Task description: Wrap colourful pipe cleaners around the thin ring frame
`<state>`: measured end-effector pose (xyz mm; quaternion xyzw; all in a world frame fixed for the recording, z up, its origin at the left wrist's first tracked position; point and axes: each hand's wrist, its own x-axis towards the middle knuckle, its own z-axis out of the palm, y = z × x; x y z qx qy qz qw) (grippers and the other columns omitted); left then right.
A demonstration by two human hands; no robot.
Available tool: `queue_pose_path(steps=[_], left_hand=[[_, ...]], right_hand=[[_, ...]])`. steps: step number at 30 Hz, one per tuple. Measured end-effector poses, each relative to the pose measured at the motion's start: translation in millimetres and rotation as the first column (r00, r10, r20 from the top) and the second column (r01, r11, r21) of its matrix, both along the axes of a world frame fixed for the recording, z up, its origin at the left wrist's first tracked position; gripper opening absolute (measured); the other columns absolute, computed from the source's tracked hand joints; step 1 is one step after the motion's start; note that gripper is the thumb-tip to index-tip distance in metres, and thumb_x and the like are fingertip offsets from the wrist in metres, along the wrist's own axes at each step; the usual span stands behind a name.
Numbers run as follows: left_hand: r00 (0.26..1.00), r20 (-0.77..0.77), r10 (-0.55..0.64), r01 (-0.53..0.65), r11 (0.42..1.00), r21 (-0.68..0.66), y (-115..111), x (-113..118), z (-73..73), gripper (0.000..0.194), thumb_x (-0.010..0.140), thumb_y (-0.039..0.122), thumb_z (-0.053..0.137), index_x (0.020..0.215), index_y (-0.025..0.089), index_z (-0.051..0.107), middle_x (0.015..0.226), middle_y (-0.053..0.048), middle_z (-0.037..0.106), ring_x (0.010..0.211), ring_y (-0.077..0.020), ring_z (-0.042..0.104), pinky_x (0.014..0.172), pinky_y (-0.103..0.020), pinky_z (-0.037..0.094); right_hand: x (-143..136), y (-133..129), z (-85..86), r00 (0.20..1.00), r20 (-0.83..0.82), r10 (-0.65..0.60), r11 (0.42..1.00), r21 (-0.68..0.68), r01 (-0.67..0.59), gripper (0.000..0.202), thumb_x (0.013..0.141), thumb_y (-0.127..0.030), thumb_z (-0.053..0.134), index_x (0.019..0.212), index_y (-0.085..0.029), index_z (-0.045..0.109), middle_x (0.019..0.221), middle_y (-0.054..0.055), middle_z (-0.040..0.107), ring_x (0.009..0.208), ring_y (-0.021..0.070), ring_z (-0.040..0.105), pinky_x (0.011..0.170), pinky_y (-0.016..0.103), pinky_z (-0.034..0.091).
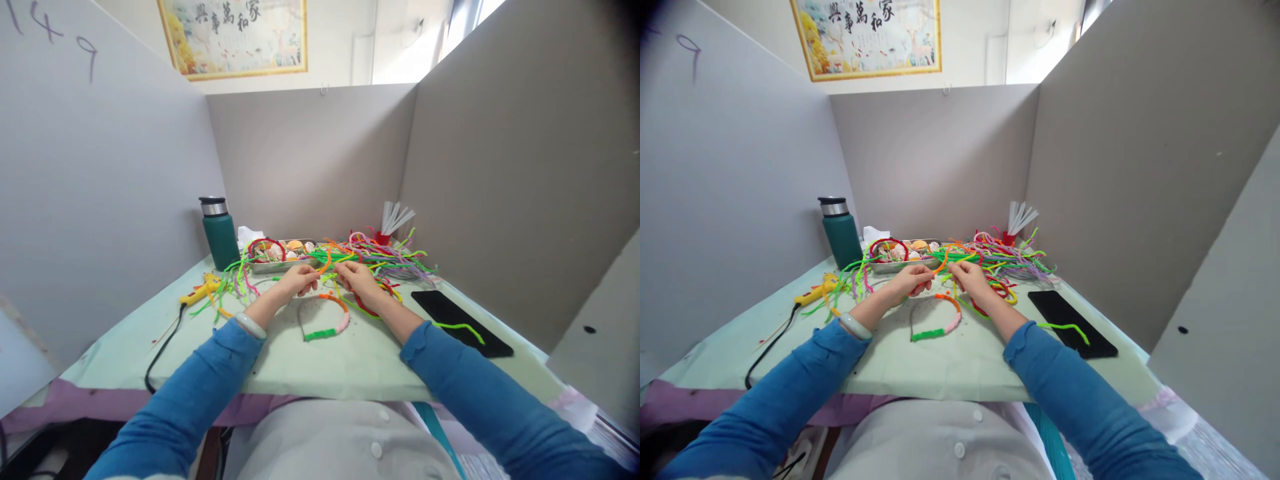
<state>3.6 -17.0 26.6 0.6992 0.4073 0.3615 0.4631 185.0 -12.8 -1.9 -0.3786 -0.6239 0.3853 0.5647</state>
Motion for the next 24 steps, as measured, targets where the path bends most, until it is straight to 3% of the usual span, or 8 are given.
queue_pose_path(steps=[4, 7, 10, 12, 14, 17, 24], left_hand=[[0.996, 0.068, 0.063, -0.06, 0.997, -0.042, 0.2, -1.0, 1.5, 0.011, 0.073, 0.023, 0.052, 0.067, 0.014, 0.048, 0.056, 0.002, 0.053, 0.034, -0.0021, 0.033, 0.035, -0.018, 0.023], [0.992, 0.088, 0.087, -0.083, 0.995, -0.047, 2.3, -2.0, 0.3, 0.01, 0.072, 0.021, 0.052, 0.066, 0.014, 0.048, 0.055, 0.002, 0.052, 0.034, -0.0023, 0.035, 0.034, -0.018, 0.024], [0.99, 0.087, 0.108, -0.105, 0.994, -0.044, 6.3, -3.6, -2.9, 0.009, 0.07, 0.02, 0.054, 0.066, 0.014, 0.049, 0.056, 0.002, 0.052, 0.035, -0.0033, 0.037, 0.034, -0.018, 0.025], [0.989, 0.098, 0.109, -0.106, 0.993, -0.044, 9.6, -5.1, -5.8, 0.011, 0.069, 0.022, 0.056, 0.067, 0.013, 0.05, 0.056, 0.002, 0.051, 0.036, -0.0042, 0.04, 0.035, -0.019, 0.027], [0.986, 0.129, 0.103, -0.098, 0.994, -0.047, 12.7, -6.6, -8.4, 0.012, 0.068, 0.023, 0.057, 0.067, 0.013, 0.051, 0.056, 0.002, 0.05, 0.038, -0.0049, 0.042, 0.035, -0.019, 0.028], [0.982, 0.156, 0.109, -0.099, 0.992, -0.073, 15.4, -8.3, -10.6, 0.013, 0.067, 0.023, 0.059, 0.068, 0.013, 0.051, 0.056, 0.001, 0.05, 0.04, -0.0053, 0.043, 0.036, -0.018, 0.029], [0.988, 0.126, 0.094, -0.084, 0.993, -0.083, 13.1, -9.0, -8.0, 0.019, 0.069, 0.031, 0.061, 0.071, 0.014, 0.052, 0.054, 0.003, 0.049, 0.036, -0.0025, 0.035, 0.034, -0.018, 0.023]], right_hand=[[22.1, 10.1, 13.4, 0.972, -0.065, -0.227, 0.973, -0.062, 0.223, 0.037, 0.072, -0.052, 0.051, 0.069, -0.015, 0.056, 0.053, -0.003, 0.049, 0.039, 0.0064, 0.036, 0.037, 0.02, 0.028], [43.0, 17.0, 22.0, 0.892, -0.035, -0.45, 0.892, 0.035, 0.451, 0.036, 0.076, -0.049, 0.045, 0.073, -0.015, 0.058, 0.055, -0.001, 0.052, 0.042, 0.0081, 0.038, 0.04, 0.021, 0.03], [59.0, 18.2, 25.5, 0.786, 0.249, -0.566, 0.824, 0.153, 0.545, 0.035, 0.078, -0.044, 0.042, 0.066, -0.015, 0.058, 0.053, 0.0, 0.053, 0.048, 0.011, 0.045, 0.046, 0.022, 0.032], [64.2, 15.7, 25.2, 0.65, 0.544, -0.53, 0.839, 0.226, 0.495, 0.035, 0.077, -0.042, 0.045, 0.061, -0.015, 0.06, 0.055, 0.002, 0.056, 0.054, 0.0131, 0.049, 0.049, 0.023, 0.032], [65.1, 12.0, 23.9, 0.465, 0.77, -0.437, 0.865, 0.218, 0.451, 0.028, 0.073, -0.04, 0.051, 0.065, -0.016, 0.064, 0.066, 0.005, 0.062, 0.063, 0.0158, 0.053, 0.052, 0.024, 0.033], [61.8, 7.7, 22.1, 0.254, 0.915, -0.314, 0.87, 0.17, 0.462, 0.021, 0.069, -0.035, 0.056, 0.076, -0.02, 0.067, 0.083, 0.007, 0.066, 0.076, 0.0198, 0.057, 0.057, 0.025, 0.035], [54.3, 5.5, 23.9, 0.121, 0.966, -0.227, 0.863, 0.142, 0.484, 0.024, 0.071, -0.028, 0.054, 0.089, -0.019, 0.066, 0.096, 0.012, 0.064, 0.087, 0.0242, 0.058, 0.063, 0.028, 0.041]])
